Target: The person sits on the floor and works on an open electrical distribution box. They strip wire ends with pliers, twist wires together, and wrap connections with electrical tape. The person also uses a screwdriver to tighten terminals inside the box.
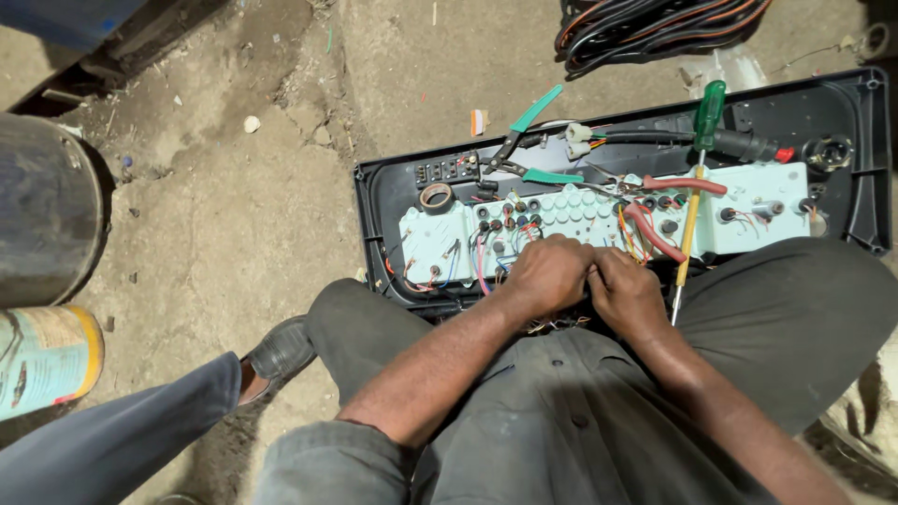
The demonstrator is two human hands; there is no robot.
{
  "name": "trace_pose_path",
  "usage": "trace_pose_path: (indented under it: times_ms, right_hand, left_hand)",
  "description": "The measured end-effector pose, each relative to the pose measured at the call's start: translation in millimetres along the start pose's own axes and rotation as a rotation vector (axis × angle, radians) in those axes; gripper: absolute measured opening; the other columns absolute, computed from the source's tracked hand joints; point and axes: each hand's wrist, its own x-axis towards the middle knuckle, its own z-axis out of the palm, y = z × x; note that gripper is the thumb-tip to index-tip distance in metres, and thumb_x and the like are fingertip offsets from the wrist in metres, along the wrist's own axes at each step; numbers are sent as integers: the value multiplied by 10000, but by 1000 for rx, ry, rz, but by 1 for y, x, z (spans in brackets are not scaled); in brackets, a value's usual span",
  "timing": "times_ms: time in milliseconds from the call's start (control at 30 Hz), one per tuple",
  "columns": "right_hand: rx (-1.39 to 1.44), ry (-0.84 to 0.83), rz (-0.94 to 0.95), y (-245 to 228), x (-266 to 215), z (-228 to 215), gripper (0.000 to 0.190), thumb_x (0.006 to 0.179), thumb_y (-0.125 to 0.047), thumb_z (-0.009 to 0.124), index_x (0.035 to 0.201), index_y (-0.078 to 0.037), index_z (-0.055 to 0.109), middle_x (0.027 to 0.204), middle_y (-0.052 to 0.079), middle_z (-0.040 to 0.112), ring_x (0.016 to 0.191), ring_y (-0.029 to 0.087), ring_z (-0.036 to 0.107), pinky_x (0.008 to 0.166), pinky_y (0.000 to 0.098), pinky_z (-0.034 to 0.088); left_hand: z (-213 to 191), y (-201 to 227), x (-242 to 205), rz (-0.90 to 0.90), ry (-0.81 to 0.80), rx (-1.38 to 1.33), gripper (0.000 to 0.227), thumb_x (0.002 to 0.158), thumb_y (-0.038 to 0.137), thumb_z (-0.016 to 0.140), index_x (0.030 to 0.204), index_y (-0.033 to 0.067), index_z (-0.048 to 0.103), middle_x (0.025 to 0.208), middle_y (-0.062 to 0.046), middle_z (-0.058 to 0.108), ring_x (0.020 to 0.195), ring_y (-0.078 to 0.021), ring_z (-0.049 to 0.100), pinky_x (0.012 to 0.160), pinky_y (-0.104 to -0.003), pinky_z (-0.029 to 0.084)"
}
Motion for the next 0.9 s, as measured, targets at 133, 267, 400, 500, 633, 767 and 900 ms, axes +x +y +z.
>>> trace_pose_path:
  times_ms: [133,267,400,500,633,767,900]
  right_hand:
    - [0,18,-63,1,-5,0,196,857,-26,658,1043,-14,596,974,189,650,872,407,647,730,480,527]
    - [-14,24,-80,1,0,0,211,874,-34,650,1078,-19,595,951,186,646,874,402,651,743,479,526]
    - [-18,8,-7,-4,1,0,157,929,-68,660,1075,-40,610,948,177,657,886,386,666,762,468,532]
    - [-35,-30,28,-16,7,-8,162,930,-92,669,1077,-40,622,972,178,670,890,394,673,763,467,534]
    - [-231,-241,-48,-31,22,-20,360,816,-204,746,1094,1,647,965,216,680,834,440,671,664,499,530]
    - [-725,-596,-156,-36,43,-20,136,872,-117,629,979,-40,663,933,163,703,805,352,730,667,465,583]
    - [-938,-823,-348,-31,66,-6,134,870,-145,598,895,-55,693,859,148,724,767,312,747,684,439,599]
  left_hand:
    - [-7,7,-8,65,34,-32,282,785,118,633,1053,78,710,886,-145,722,882,-376,673,749,-518,538]
    - [-19,8,-2,4,-42,-30,203,835,162,647,1007,81,719,912,-158,729,918,-375,682,790,-510,542]
    - [-17,8,2,-128,-166,-5,162,894,208,652,942,72,726,968,-174,739,968,-370,693,835,-501,546]
    - [-20,5,-2,-59,-45,-67,177,894,221,658,931,62,727,947,-168,737,957,-371,684,820,-503,537]
    - [-29,-16,-8,-55,184,20,146,884,203,659,920,82,734,978,-113,734,1021,-339,657,859,-472,521]
    - [-34,-40,-24,-51,411,72,169,892,254,682,896,91,723,980,-83,720,1092,-318,616,953,-498,447]
    - [-32,-54,-39,-96,461,-104,197,895,259,689,978,81,700,1038,-92,711,1121,-291,611,945,-480,435]
